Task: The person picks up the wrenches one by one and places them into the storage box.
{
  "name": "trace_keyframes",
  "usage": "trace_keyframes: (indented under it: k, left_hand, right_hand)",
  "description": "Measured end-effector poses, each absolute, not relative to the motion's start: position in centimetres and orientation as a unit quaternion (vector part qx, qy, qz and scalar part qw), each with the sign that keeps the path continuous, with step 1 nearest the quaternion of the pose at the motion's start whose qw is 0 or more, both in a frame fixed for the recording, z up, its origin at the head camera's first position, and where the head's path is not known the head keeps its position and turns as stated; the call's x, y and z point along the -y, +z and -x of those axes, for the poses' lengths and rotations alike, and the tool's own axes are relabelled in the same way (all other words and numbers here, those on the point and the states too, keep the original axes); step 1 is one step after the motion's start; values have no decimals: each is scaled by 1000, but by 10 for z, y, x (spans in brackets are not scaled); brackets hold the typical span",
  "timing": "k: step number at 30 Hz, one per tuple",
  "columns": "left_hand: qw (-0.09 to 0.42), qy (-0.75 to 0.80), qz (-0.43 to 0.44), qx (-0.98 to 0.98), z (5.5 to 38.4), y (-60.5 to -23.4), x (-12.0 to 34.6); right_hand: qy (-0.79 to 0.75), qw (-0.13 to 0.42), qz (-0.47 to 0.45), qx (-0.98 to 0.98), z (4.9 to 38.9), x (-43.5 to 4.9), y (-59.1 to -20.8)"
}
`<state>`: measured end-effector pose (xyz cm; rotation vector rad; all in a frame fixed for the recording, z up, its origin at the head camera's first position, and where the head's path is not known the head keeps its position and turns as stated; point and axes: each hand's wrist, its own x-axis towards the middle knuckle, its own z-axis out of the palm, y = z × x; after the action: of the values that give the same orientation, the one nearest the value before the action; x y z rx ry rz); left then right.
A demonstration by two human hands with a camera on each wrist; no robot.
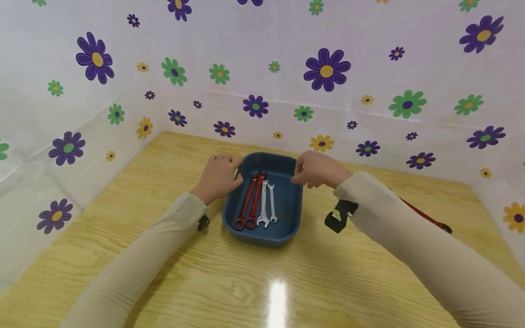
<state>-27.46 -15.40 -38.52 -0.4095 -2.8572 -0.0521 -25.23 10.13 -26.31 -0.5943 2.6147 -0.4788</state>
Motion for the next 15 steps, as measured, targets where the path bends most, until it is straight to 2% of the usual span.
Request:
trace_keyframes:
  k: [4, 15]
  left_hand:
    - [130, -11, 140, 981, 275, -386, 154]
    - [136, -11, 139, 981, 276, -388, 154]
  right_hand:
    - [-185, 179, 204, -945, 249, -134, -263]
    - [-210, 157, 180, -948, 236, -221, -272]
